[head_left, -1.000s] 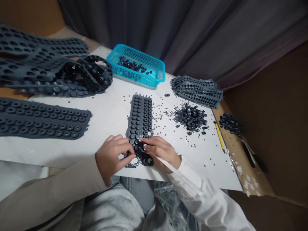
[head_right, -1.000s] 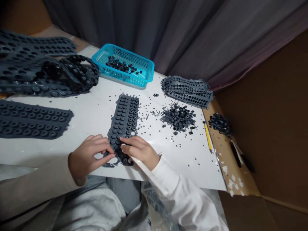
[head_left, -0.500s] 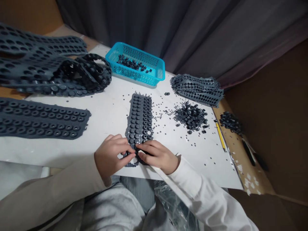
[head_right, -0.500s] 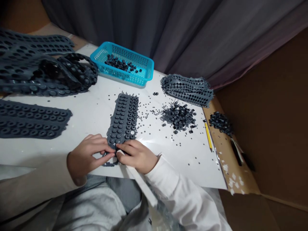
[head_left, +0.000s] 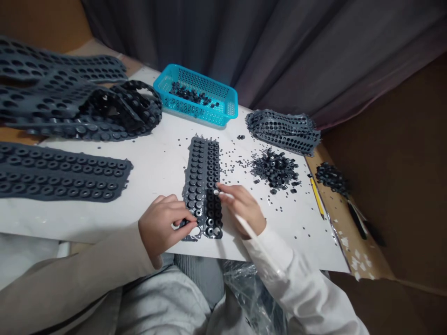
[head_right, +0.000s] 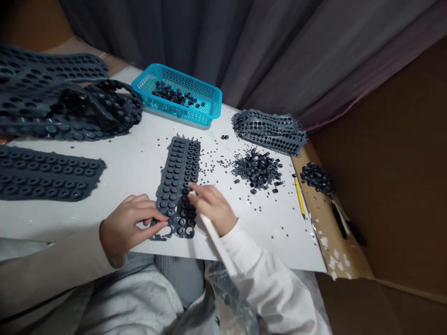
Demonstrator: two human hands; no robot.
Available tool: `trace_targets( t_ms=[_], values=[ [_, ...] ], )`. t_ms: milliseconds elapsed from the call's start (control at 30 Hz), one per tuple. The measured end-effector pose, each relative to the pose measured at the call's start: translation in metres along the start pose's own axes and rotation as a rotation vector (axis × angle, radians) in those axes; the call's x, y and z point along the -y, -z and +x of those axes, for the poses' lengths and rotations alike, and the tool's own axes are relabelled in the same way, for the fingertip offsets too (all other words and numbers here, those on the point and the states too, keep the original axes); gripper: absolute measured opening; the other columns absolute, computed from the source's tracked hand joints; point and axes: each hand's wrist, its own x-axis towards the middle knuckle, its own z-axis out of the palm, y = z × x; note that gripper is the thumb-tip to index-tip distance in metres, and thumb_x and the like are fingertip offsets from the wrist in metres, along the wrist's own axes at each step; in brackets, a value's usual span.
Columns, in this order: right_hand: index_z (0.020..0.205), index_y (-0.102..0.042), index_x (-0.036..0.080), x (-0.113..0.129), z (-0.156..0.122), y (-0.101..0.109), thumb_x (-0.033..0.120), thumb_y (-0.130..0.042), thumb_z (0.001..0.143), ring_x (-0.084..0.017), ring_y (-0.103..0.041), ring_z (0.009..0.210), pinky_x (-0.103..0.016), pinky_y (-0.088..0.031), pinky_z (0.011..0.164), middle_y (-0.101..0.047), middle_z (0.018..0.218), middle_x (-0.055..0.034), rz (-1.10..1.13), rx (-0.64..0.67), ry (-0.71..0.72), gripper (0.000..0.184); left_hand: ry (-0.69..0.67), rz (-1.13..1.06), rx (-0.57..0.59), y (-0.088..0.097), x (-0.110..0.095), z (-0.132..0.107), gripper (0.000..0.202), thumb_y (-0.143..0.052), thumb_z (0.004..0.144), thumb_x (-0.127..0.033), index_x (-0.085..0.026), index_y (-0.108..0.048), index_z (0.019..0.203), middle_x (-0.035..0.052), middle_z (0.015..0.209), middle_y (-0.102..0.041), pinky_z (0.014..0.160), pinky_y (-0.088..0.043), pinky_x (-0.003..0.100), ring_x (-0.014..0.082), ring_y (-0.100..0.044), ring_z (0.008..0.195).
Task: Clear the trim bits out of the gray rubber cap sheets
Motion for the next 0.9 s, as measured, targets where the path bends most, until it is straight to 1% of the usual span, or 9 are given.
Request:
trace_targets(
  t_ms=[67,133,200,300,400,467,633,733,900],
  values=[
    [0.098,-0.058,0.019,-0.015,-0.002,0.010,0.013,-0.047,0.090,-0.020,-0.065,0.093,-0.036,-0.055,0.074,-0.070,0.097,-0.0106,-0.050,-0.117,-0.159,0.015,-0.007,-0.007,-0.016,0.000,0.000,0.000,0.013,-0.060,0.081,-0.028,-0.024,-0.067,0.071,-0.0022,0.057,-0.054,0.064,-0.028,0.029,0.0149,-0.047,0.064],
    [0.097,-0.059,0.018,-0.029,-0.006,0.021,0.018,-0.046,0.090,-0.021,-0.067,0.085,-0.034,-0.055,0.071,-0.070,0.090,-0.0097,-0.194,-0.172,-0.383,0.015,-0.013,-0.014,-0.030,0.000,0.000,0.000,0.013,-0.059,0.081,-0.029,-0.024,-0.068,0.073,-0.0020,0.058,-0.054,0.064,-0.028,0.029,0.0149,-0.047,0.064],
    [0.097,-0.060,0.017,-0.038,-0.009,0.031,0.025,-0.047,0.090,-0.018,-0.066,0.065,-0.030,-0.053,0.062,-0.070,0.077,-0.0064,-0.301,-0.149,-0.573,0.017,-0.016,-0.024,-0.039,0.000,0.000,0.000,0.013,-0.059,0.081,-0.028,-0.023,-0.068,0.073,-0.0019,0.058,-0.055,0.064,-0.028,0.030,0.0148,-0.047,0.064],
    [0.095,-0.062,0.017,-0.036,-0.010,0.038,0.031,-0.048,0.089,-0.014,-0.057,0.045,-0.026,-0.047,0.051,-0.063,0.057,0.0000,-0.261,-0.096,-0.696,0.020,-0.018,-0.029,-0.039,-0.001,0.001,0.000,0.014,-0.059,0.082,-0.028,-0.023,-0.068,0.073,-0.0015,0.059,-0.055,0.065,-0.028,0.030,0.0150,-0.047,0.064],
    [0.089,-0.063,0.017,-0.018,-0.002,0.032,0.030,-0.052,0.087,-0.013,-0.056,0.046,-0.024,-0.044,0.049,-0.061,0.056,0.0003,-0.040,-0.084,-0.682,0.017,-0.020,-0.023,-0.040,-0.001,0.000,0.000,0.013,-0.059,0.081,-0.028,-0.023,-0.068,0.073,-0.0014,0.059,-0.055,0.065,-0.028,0.030,0.0151,-0.048,0.064],
    [0.087,-0.063,0.017,-0.002,0.005,0.024,0.027,-0.055,0.085,-0.014,-0.060,0.057,-0.025,-0.048,0.053,-0.067,0.068,-0.0032,0.179,-0.068,-0.635,0.012,-0.017,-0.022,-0.049,-0.001,0.000,0.000,0.012,-0.059,0.081,-0.027,-0.024,-0.068,0.074,-0.0018,0.059,-0.055,0.064,-0.028,0.030,0.0149,-0.047,0.064],
    [0.088,-0.066,0.016,0.025,0.013,0.004,0.017,-0.058,0.082,-0.015,-0.064,0.071,-0.026,-0.052,0.063,-0.068,0.079,-0.0078,0.552,0.100,-0.388,0.009,-0.031,-0.036,-0.073,-0.002,-0.001,0.002,0.008,-0.062,0.079,-0.025,-0.023,-0.068,0.074,-0.0022,0.058,-0.054,0.064,-0.028,0.029,0.0148,-0.047,0.064],
    [0.091,-0.065,0.015,0.027,0.011,0.001,0.014,-0.057,0.083,-0.016,-0.064,0.075,-0.027,-0.053,0.065,-0.067,0.082,-0.0104,0.608,0.157,-0.306,0.011,-0.051,-0.032,-0.086,-0.002,-0.001,0.001,0.008,-0.061,0.080,-0.025,-0.024,-0.068,0.075,-0.0022,0.059,-0.054,0.063,-0.028,0.029,0.0151,-0.047,0.064],
    [0.094,-0.063,0.015,0.024,0.010,0.002,0.012,-0.055,0.084,-0.016,-0.063,0.076,-0.027,-0.053,0.065,-0.066,0.084,-0.0115,0.580,0.172,-0.242,0.013,-0.059,0.003,-0.085,-0.001,0.000,-0.001,0.008,-0.060,0.080,-0.026,-0.025,-0.068,0.076,-0.0020,0.060,-0.056,0.063,-0.029,0.030,0.0161,-0.048,0.065]
  ],
)
